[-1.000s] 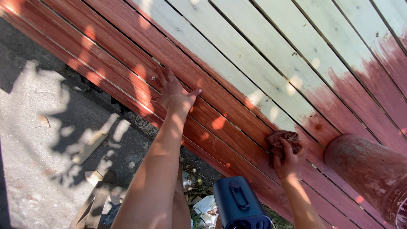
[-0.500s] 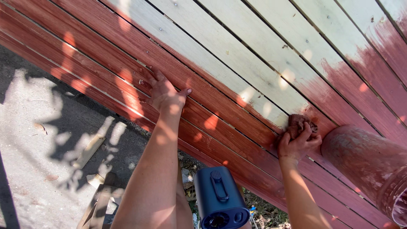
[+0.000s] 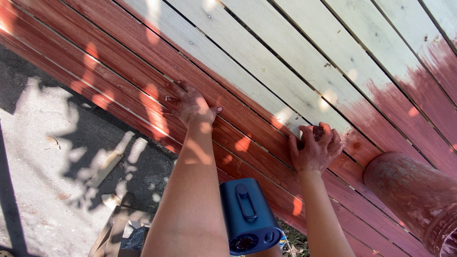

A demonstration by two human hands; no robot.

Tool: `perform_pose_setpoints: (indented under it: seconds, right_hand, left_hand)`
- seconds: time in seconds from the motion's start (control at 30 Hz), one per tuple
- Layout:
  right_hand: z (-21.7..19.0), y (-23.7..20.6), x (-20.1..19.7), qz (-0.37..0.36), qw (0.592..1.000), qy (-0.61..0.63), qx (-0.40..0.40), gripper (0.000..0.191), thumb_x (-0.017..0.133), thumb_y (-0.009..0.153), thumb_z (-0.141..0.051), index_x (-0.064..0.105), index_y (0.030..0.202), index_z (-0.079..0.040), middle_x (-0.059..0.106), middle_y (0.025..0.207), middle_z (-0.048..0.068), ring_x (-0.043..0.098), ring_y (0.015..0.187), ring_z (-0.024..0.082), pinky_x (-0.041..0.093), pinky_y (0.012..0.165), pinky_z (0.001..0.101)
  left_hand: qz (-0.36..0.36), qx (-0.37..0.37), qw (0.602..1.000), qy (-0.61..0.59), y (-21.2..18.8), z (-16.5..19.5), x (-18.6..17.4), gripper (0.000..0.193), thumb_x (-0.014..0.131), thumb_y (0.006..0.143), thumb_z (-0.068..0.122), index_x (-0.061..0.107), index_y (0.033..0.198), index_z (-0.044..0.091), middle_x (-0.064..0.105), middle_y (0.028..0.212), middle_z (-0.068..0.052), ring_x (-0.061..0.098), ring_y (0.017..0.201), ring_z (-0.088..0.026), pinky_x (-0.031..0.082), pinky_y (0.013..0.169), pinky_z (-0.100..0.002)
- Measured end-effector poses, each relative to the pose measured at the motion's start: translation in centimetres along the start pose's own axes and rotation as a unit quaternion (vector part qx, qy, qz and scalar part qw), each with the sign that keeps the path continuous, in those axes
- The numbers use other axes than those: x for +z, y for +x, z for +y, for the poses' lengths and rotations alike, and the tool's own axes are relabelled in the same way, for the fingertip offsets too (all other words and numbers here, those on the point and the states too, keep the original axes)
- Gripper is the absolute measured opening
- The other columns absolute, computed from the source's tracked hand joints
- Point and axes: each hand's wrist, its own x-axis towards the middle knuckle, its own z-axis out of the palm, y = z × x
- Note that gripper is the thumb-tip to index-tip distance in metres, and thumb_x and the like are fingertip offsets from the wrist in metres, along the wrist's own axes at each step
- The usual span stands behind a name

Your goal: The person applies a reddish-brown stain to a slatted wooden furniture frame, rubbing the liquid into the planks with a cloth held in one hand while steadying the surface with the other. They periodically dip the cloth into a bowl of stain and continue coating the remaining bare wood sections.

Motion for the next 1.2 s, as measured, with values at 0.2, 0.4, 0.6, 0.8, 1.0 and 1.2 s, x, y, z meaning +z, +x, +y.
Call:
perform_pose_setpoints:
  seconds: [0.2,0.4,0.6,0.8,1.0,1.2]
  right_hand:
    - [-0.4,2.6,1.7,-0.058,0.998,0.011,-0.024,0.035,0.079,0.085,-0.046,0.072,0.117,-0.033,0.043,0.147,0.009,0.034,0.139,0.039,0.021,0.114,0.0643]
    - [1.1,2.5,0.7,-0.045,0.995,0.09,-0.013,0.035,0.073,0.095,-0.04,0.07,0.129,-0.033,0.043,0.148,0.011,0.034,0.141,0.038,0.024,0.119,0.0595]
    - [0.9,2.2,0.0,-0.045,0.996,0.077,-0.009,0.029,0.073,0.092,-0.042,0.07,0.119,-0.033,0.044,0.146,0.011,0.035,0.139,0.037,0.023,0.118,0.0604]
    - [-0.5,3.3,1.2,-0.076,0.996,0.05,-0.011,0.036,0.076,0.086,-0.046,0.07,0.12,-0.035,0.046,0.143,0.013,0.034,0.135,0.04,0.021,0.112,0.0639]
    - [0.4,3.0,0.7,-0.059,0.992,0.101,0.046,0.038,0.074,0.092,-0.04,0.066,0.129,-0.033,0.045,0.147,0.012,0.035,0.14,0.039,0.024,0.117,0.0598]
    - [-0.6,3.4,1.1,-0.078,0.994,0.074,-0.016,0.044,0.079,0.086,-0.042,0.067,0.127,-0.034,0.045,0.142,0.013,0.036,0.133,0.04,0.024,0.112,0.0619]
  left_hand:
    - [0.007,0.004,1.0,0.001,0.1,-0.7,0.4,0.143,0.082,0.068,0.066,-0.009,0.163,0.012,-0.007,0.171,-0.022,0.037,0.147,-0.04,0.043,0.112,-0.054]
    - [0.02,0.006,0.998,0.061,0.0,-0.8,0.5,0.145,0.085,0.066,0.07,-0.009,0.161,0.013,-0.007,0.168,-0.022,0.028,0.15,-0.043,0.032,0.116,-0.06]
    - [-0.007,-0.013,0.999,0.035,0.3,-0.8,0.3,0.144,0.084,0.066,0.069,-0.009,0.163,0.016,-0.01,0.17,-0.021,0.032,0.149,-0.042,0.046,0.109,-0.053]
    - [0.013,-0.012,0.999,0.043,0.2,-0.7,0.3,0.145,0.084,0.066,0.07,-0.008,0.163,0.014,-0.007,0.17,-0.022,0.038,0.146,-0.042,0.052,0.105,-0.048]
    - [0.028,-0.004,0.998,0.056,0.1,-0.8,0.5,0.146,0.085,0.065,0.072,-0.007,0.161,0.011,-0.004,0.168,-0.023,0.029,0.15,-0.043,0.051,0.105,-0.049]
    - [0.038,-0.01,0.997,0.066,0.3,-0.9,1.0,0.147,0.084,0.065,0.075,-0.009,0.162,0.014,-0.004,0.167,-0.021,0.03,0.149,-0.041,0.034,0.116,-0.059]
